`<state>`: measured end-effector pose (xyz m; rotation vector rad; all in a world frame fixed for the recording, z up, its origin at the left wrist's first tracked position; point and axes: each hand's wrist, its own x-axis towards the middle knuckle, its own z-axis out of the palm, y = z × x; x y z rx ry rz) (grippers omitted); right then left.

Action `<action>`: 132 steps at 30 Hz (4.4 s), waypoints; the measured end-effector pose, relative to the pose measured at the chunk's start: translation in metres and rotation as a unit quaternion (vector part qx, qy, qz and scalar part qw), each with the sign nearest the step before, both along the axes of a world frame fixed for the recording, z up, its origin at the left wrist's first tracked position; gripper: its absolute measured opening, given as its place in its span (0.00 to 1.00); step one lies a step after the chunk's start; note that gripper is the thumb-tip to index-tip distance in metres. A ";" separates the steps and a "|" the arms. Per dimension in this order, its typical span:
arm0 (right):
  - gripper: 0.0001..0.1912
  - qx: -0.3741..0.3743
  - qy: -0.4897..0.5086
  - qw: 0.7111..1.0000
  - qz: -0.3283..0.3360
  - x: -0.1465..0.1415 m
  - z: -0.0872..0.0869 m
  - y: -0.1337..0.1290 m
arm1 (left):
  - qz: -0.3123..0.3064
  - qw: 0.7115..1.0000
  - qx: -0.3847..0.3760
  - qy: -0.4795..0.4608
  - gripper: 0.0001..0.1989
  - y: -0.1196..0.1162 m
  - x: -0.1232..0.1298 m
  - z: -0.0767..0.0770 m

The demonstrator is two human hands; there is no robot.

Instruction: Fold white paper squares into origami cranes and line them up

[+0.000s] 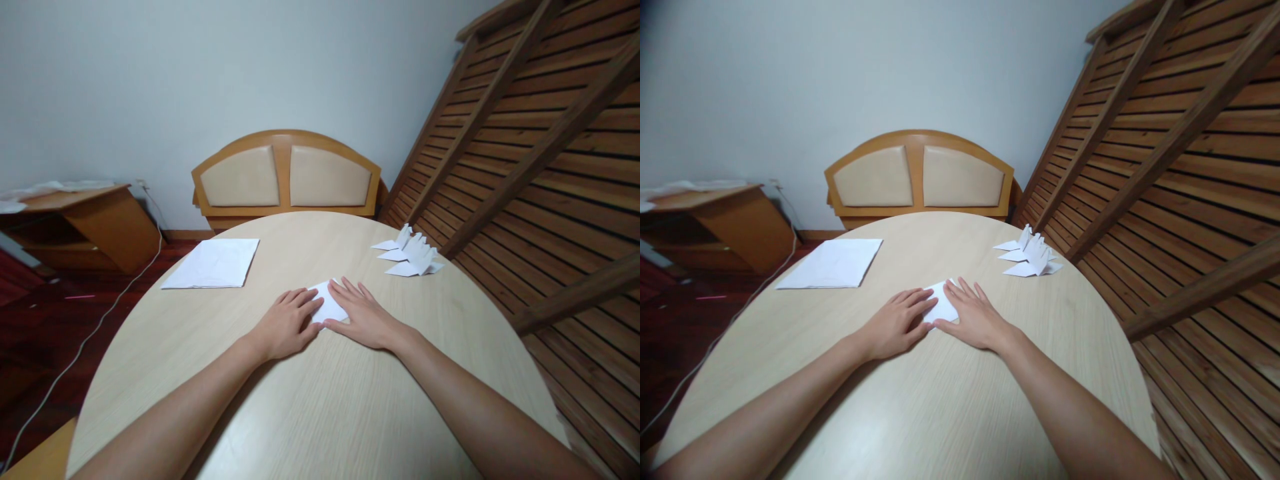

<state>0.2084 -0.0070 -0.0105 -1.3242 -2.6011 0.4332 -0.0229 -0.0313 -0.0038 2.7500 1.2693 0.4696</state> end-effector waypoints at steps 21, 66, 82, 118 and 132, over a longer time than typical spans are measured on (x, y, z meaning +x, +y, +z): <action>0.33 0.017 0.033 0.999 0.022 0.016 -0.004 0.014 | -0.057 0.997 -0.013 -0.041 0.22 0.000 -0.004 0.004; 0.21 0.099 0.145 0.984 -0.027 0.025 -0.001 0.006 | -0.085 0.991 -0.017 -0.097 0.21 -0.001 -0.005 0.002; 0.22 0.044 0.250 0.965 -0.067 0.019 0.004 0.004 | -0.017 0.996 -0.006 -0.092 0.17 -0.005 -0.005 0.001; 0.20 -0.154 0.384 0.909 -0.052 0.006 0.012 -0.014 | -0.016 0.972 0.006 -0.235 0.13 -0.008 -0.013 0.012; 0.07 0.094 0.306 0.947 -0.021 0.004 0.019 -0.017 | 0.074 0.959 0.023 -0.273 0.07 -0.006 -0.011 -0.001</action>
